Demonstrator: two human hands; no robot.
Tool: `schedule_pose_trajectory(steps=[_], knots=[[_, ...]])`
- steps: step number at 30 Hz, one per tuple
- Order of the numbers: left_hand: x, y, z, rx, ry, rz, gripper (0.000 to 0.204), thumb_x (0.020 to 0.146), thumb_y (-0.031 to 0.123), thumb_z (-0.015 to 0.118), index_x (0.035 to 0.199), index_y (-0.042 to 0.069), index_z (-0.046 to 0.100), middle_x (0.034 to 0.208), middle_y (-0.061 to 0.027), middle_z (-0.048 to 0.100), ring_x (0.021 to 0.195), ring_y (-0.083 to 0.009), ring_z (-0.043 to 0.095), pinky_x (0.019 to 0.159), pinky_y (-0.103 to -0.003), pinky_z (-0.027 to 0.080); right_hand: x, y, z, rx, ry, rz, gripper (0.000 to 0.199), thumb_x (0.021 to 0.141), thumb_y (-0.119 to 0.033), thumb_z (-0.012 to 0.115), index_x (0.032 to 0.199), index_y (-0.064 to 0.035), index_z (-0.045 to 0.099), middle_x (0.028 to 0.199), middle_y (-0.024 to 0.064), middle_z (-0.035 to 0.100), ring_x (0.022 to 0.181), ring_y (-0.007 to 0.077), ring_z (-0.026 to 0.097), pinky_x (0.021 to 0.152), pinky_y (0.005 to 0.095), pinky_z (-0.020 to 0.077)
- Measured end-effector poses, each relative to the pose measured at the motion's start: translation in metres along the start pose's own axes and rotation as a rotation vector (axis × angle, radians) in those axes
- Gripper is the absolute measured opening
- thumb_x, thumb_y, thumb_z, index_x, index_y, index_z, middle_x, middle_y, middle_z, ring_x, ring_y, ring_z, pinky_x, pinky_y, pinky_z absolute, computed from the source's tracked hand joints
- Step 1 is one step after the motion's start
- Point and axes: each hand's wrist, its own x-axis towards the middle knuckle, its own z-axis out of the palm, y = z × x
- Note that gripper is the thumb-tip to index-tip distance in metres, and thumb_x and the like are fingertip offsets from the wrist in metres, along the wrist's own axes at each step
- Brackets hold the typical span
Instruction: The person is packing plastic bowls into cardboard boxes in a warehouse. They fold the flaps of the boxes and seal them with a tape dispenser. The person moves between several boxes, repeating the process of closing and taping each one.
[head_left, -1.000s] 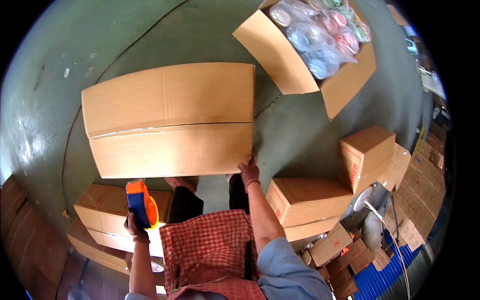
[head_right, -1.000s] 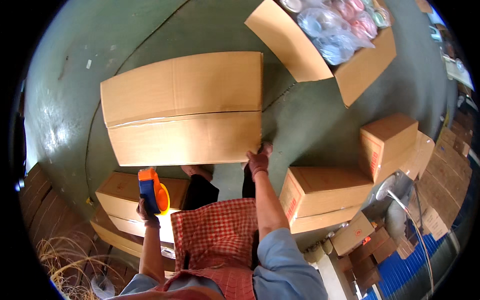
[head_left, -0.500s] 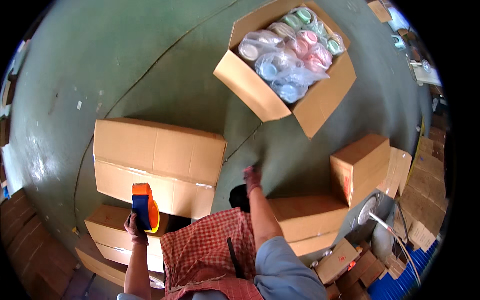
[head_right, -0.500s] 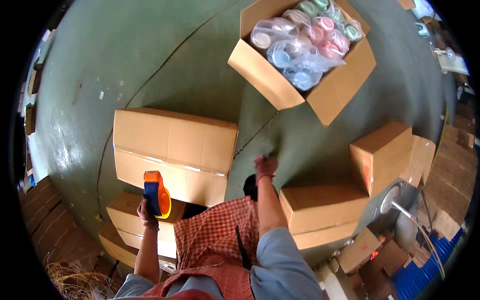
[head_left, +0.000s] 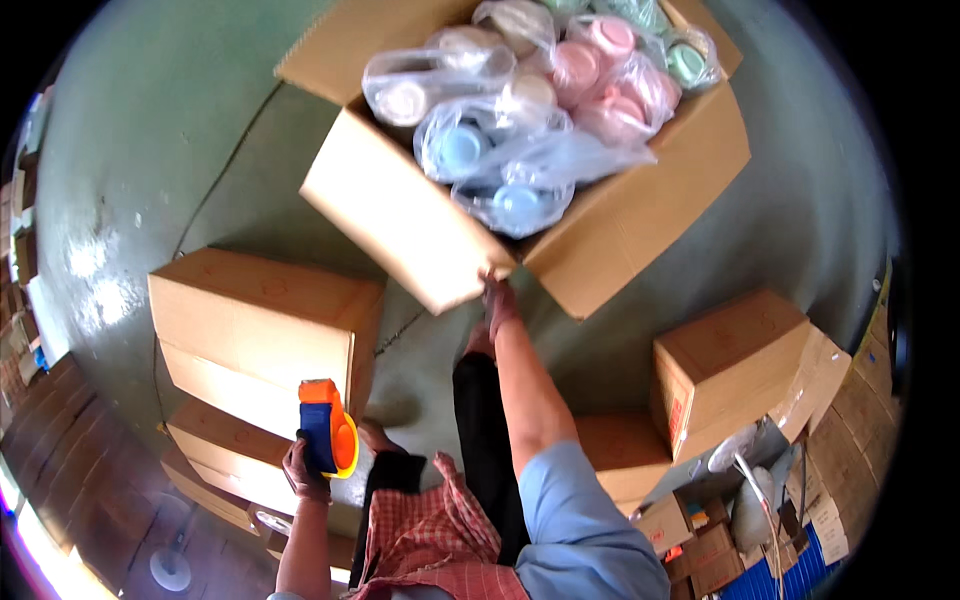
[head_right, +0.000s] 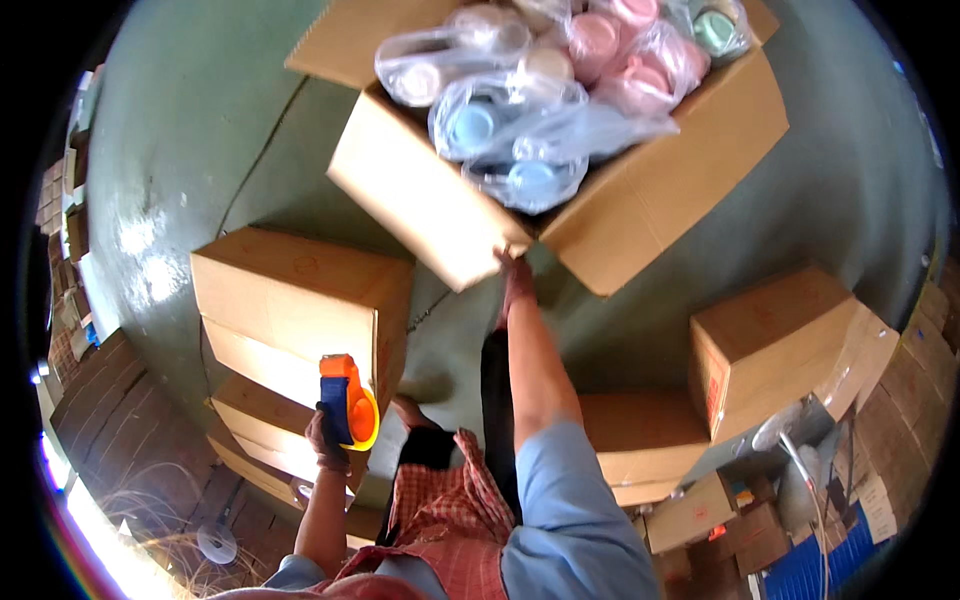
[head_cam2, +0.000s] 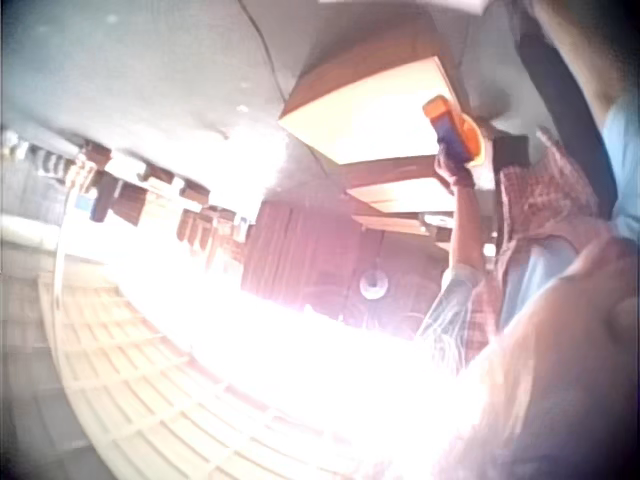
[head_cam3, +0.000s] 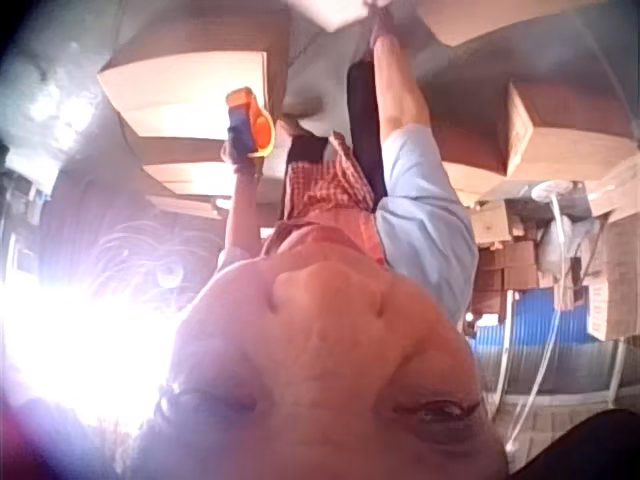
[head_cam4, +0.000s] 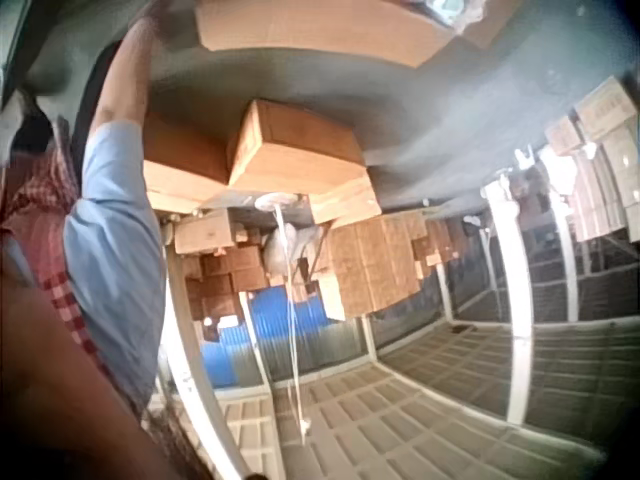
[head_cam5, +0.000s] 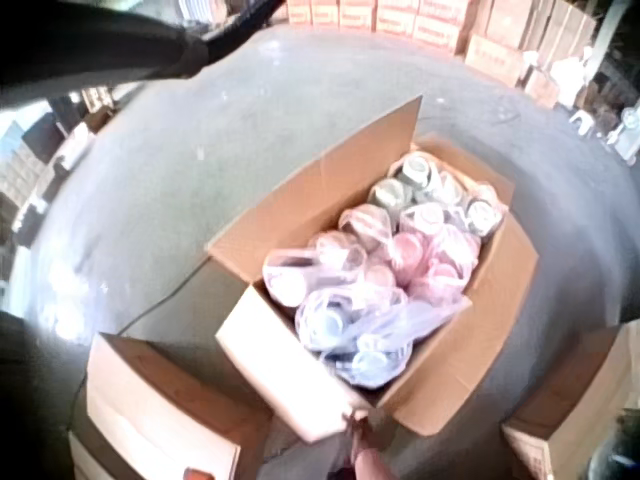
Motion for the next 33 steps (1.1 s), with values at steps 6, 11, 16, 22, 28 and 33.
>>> schedule_pose_trajectory(steps=[6, 11, 16, 22, 28, 33], knots=[[0.003, 0.060, 0.115, -0.080, -0.029, -0.167, 0.023, 0.072, 0.021, 0.058, 0.084, 0.000, 0.056, 0.079, -0.0031, 0.054, 0.075, -0.0148, 0.050, 0.072, -0.026, 0.040, -0.061, -0.059, -0.025, 0.990, -0.880, -0.236, 0.036, 0.069, -0.034, 0.054, 0.095, -0.0092, 0.054, 0.091, 0.0045, 0.055, 0.096, 0.0233, 0.048, 0.084, 0.0394, 0.0361], [0.020, 0.093, 0.240, -0.086, -0.318, 0.061, 0.018, 0.071, 0.019, 0.059, 0.076, 0.002, 0.055, 0.068, 0.0024, 0.048, 0.062, -0.0079, 0.042, 0.057, -0.022, 0.034, -0.044, -0.178, -0.014, 1.251, -0.411, -0.117, 0.028, 0.068, -0.033, 0.056, 0.085, -0.0098, 0.054, 0.084, 0.0070, 0.059, 0.083, 0.0284, 0.054, 0.069, 0.0411, 0.0417], [0.028, 0.106, 0.370, -0.093, -0.450, 0.111, 0.016, 0.069, 0.014, 0.060, 0.068, 0.001, 0.052, 0.062, 0.0035, 0.045, 0.057, -0.0066, 0.037, 0.051, -0.020, 0.031, -0.003, -0.193, -0.018, 0.704, -0.252, -0.158, 0.012, 0.078, -0.030, 0.052, 0.075, -0.0195, 0.048, 0.072, 0.0011, 0.055, 0.068, 0.0208, 0.050, 0.056, 0.0331, 0.0414], [0.054, 0.029, 0.473, 0.173, -0.529, 0.118, 0.024, 0.070, 0.021, 0.062, 0.064, 0.001, 0.050, 0.056, 0.0031, 0.043, 0.053, -0.0083, 0.035, 0.048, -0.022, 0.029, 0.020, -0.189, -0.023, 0.639, -0.441, -0.117, 0.021, 0.079, -0.032, 0.049, 0.061, -0.0195, 0.045, 0.060, -0.0009, 0.035, 0.058, 0.0149, 0.034, 0.052, 0.0260, 0.0290], [0.051, 0.025, 0.487, 0.518, -0.581, 0.272, 0.034, 0.065, 0.032, 0.064, 0.075, 0.001, 0.057, 0.060, -0.0140, 0.055, 0.054, -0.0202, 0.051, 0.055, -0.030, 0.042, 0.026, -0.205, -0.037, 0.445, -0.450, -0.026, 0.018, 0.079, -0.026, 0.053, 0.067, -0.0170, 0.042, 0.062, -0.0006, 0.037, 0.059, 0.0152, 0.037, 0.058, 0.0275, 0.0340], [0.048, 0.031, 0.497, 0.568, -0.453, 0.298, 0.036, 0.065, 0.034, 0.059, 0.063, 0.000, 0.049, 0.052, -0.0110, 0.045, 0.048, -0.0183, 0.040, 0.048, -0.030, 0.036, -0.008, -0.264, -0.032, 0.462, -0.384, 0.184, 0.012, 0.079, -0.025, 0.054, 0.082, -0.0133, 0.052, 0.070, 0.0018, 0.049, 0.066, 0.0185, 0.048, 0.065, 0.0307, 0.0410]])
